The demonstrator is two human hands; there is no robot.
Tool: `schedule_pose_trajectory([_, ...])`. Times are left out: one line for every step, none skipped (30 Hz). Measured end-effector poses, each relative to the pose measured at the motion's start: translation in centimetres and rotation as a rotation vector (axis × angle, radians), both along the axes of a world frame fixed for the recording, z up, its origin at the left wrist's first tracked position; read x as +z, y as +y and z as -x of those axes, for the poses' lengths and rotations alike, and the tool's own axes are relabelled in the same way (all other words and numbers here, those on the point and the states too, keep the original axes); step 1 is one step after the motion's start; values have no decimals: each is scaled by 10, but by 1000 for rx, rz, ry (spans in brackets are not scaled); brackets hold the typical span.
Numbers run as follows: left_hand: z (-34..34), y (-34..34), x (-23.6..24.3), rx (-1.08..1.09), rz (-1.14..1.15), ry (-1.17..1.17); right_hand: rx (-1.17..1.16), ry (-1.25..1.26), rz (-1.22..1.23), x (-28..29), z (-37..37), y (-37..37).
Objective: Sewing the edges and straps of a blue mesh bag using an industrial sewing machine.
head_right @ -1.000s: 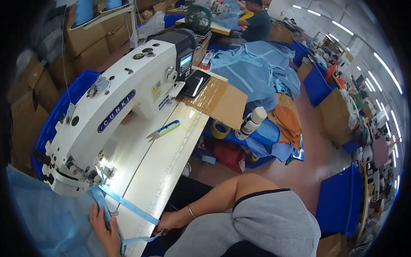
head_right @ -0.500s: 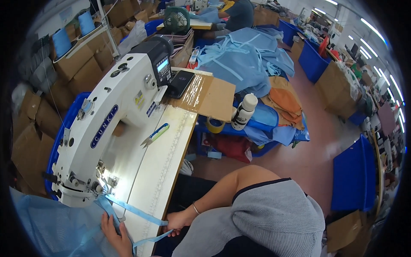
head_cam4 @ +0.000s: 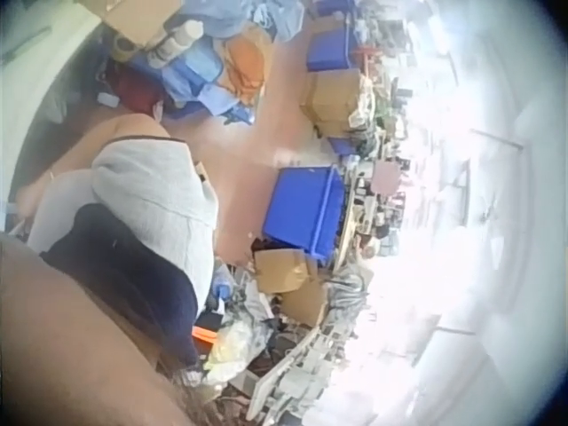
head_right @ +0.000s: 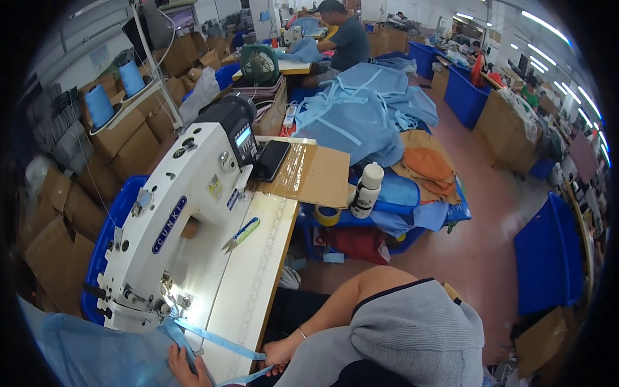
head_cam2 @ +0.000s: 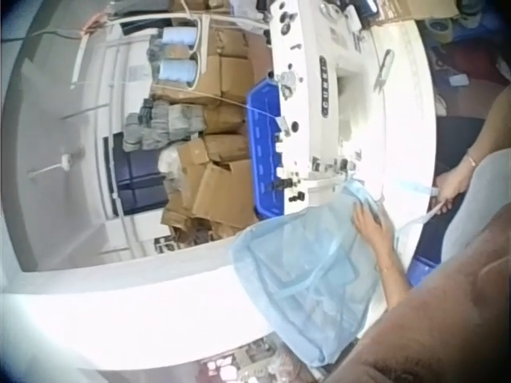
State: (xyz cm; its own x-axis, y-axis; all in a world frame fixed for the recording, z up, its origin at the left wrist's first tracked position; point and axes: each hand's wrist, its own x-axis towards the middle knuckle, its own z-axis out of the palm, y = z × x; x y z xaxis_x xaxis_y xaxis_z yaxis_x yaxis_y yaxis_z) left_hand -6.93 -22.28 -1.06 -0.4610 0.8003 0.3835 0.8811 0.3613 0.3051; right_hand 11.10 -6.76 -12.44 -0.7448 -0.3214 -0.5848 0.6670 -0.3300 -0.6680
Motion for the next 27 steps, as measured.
schedule_pose_trajectory([0, 0, 0, -4, 9, 2, -1, 4, -5, 0, -1, 0])
schedule_pose_trajectory([-1, 0, 0, -4, 5, 5, -6, 6, 17, 0, -2, 0])
schedule_pose_trajectory([-1, 1, -1, -17, -21, 15, -11, 7, 41, -1, -2, 0])
schedule_pose_trajectory([-2, 1, -2, -29, -44, 21, -6, 5, 58, -1, -3, 0])
schedule_pose_trajectory([-3, 1, -2, -26, -44, 19, -3, 2, 58, -2, -4, 0])
schedule_pose_trajectory([-4, 2, -1, -20, -45, 14, 1, 7, 22, -3, -4, 1])
schedule_pose_trajectory([-5, 2, -1, -13, -44, 9, 7, 11, -11, -1, -4, 1])
schedule_pose_trajectory([-5, 2, -1, -8, -39, 3, 11, 6, -7, 0, -4, 2])
schedule_pose_trajectory([-4, 2, -1, -8, -44, 9, 13, 8, -5, 0, -3, 2])
schedule_pose_trajectory([-3, 3, -1, -6, -49, 14, 17, 10, -5, 2, -3, 4])
schedule_pose_trajectory([-3, 3, 0, 1, -45, 8, 24, 3, -1, 5, -3, 4])
schedule_pose_trajectory([-3, 3, 1, 4, -38, 9, -3, 6, -7, 8, -3, 3])
schedule_pose_trajectory([-3, 3, 1, 5, -31, 10, -30, 9, -13, 11, -3, 2])
schedule_pose_trajectory([-2, 1, 1, 13, -30, 3, -22, 3, -13, 10, -2, 2])
schedule_pose_trajectory([-2, -1, 1, 20, -25, -6, -29, 9, -20, 10, -1, 1])
schedule_pose_trajectory([-2, 1, -1, 16, -13, -21, -44, 10, -20, 7, -2, 1])
schedule_pose_trajectory([-2, 4, 0, 15, -6, -31, -46, 0, -13, 5, -2, 1])
schedule_pose_trajectory([-1, 7, 1, 16, 14, -30, -57, -2, -12, 2, -2, 2])
schedule_pose_trajectory([-1, 7, 3, 23, 25, -22, -63, 3, -20, 0, 0, 4])
schedule_pose_trajectory([-1, 6, 3, 23, 23, -23, -32, 17, -33, -4, 1, 3])
schedule_pose_trajectory([-1, 5, 4, 12, 18, -21, -35, 17, -35, -6, 1, 2])
schedule_pose_trajectory([1, 4, 4, 0, 13, -15, -2, 20, -64, -8, 3, 0])
schedule_pose_trajectory([2, 3, 2, -5, 11, -9, 29, 23, -94, -10, 5, -1])
schedule_pose_trajectory([2, 3, 1, -11, -4, -20, 44, 37, -132, -15, 7, -1])
schedule_pose_trajectory([2, 2, 0, -17, -17, -30, 38, 43, -132, -15, 7, -1])
schedule_pose_trajectory([2, 2, 0, -23, -16, -22, 39, 48, -146, -15, 7, -1])
schedule_pose_trajectory([1, 2, 1, -18, -10, -30, 39, 53, -160, -14, 8, -2])
